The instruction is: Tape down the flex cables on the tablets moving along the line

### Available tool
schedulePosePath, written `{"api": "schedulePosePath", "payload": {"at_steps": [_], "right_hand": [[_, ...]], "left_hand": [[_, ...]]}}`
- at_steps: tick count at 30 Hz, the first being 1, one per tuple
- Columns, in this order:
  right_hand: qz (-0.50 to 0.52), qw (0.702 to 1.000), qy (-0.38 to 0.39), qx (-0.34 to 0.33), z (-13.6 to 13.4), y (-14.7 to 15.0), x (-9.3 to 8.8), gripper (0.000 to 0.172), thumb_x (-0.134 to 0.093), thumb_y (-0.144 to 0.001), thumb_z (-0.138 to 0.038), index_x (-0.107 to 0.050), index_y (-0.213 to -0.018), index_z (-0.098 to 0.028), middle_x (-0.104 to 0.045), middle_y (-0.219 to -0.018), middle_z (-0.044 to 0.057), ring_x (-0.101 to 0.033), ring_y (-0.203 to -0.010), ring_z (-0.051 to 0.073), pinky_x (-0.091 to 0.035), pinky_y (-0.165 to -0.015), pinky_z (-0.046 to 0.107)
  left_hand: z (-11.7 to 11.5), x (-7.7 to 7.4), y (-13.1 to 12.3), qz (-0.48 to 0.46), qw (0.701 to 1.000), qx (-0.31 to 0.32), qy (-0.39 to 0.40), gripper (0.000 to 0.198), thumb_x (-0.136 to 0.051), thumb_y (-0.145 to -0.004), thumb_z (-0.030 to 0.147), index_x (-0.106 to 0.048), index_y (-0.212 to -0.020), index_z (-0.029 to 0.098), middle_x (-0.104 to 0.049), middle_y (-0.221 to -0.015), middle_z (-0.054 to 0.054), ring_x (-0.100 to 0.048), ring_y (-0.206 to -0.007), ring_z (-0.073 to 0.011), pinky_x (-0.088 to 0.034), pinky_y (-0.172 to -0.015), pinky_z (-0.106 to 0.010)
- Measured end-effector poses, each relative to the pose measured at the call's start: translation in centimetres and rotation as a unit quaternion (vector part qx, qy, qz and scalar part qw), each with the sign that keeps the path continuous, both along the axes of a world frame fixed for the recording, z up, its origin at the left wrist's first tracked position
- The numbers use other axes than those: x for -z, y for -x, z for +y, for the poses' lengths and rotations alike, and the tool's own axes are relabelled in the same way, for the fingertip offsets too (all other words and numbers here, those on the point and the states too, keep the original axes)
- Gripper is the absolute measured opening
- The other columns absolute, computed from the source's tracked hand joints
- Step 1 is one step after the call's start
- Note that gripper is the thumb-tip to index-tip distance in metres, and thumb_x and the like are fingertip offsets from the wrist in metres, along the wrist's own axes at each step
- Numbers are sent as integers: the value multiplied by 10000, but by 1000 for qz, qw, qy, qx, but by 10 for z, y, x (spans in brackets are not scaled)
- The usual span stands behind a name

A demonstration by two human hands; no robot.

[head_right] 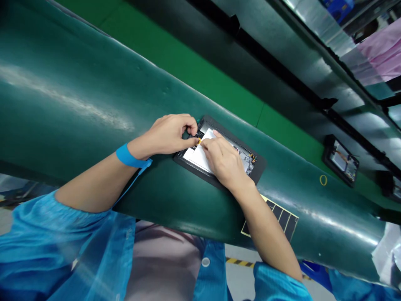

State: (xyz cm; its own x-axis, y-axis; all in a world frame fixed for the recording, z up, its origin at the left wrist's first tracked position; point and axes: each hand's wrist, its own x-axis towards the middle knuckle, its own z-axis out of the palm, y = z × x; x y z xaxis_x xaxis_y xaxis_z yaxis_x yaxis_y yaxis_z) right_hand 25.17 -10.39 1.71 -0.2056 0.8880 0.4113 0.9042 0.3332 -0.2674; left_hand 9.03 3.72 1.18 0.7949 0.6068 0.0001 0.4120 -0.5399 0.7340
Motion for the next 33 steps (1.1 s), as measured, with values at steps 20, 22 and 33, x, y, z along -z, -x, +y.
{"api": "schedulePosePath", "payload": {"at_steps": [20, 22, 33], "right_hand": [[26, 999, 0, 23, 2, 2, 5, 121, -497, -1008, -164, -588, -1012, -244, -704, -880, -5, -694, -805, 165, -570, -1067, 514], [35, 999, -5, 25, 2, 2, 7, 118, -512, -998, -158, -590, -1007, -245, -704, -880, -6, -699, -817, 168, -571, -1066, 510], [65, 997, -17, 40, 0, 1, 16, 102, -536, -984, -159, -580, -982, -251, -706, -853, -24, -709, -828, 160, -572, -1068, 514]], "left_hand": [[2, -4, 5, 5, 1000, 22, 1, 80, -665, -794, 288, -631, -836, 230, -664, -843, 17, -577, -748, -171, -323, -616, -287], [6, -5, 7, 2, 999, 32, 19, 43, -651, -793, 242, -638, -832, 228, -663, -822, 23, -569, -720, -157, -328, -615, -283], [12, -1, 10, -33, 997, 75, 12, 98, -604, -797, 164, -667, -854, 213, -679, -850, 0, -591, -735, -156, -377, -639, -274]]}}
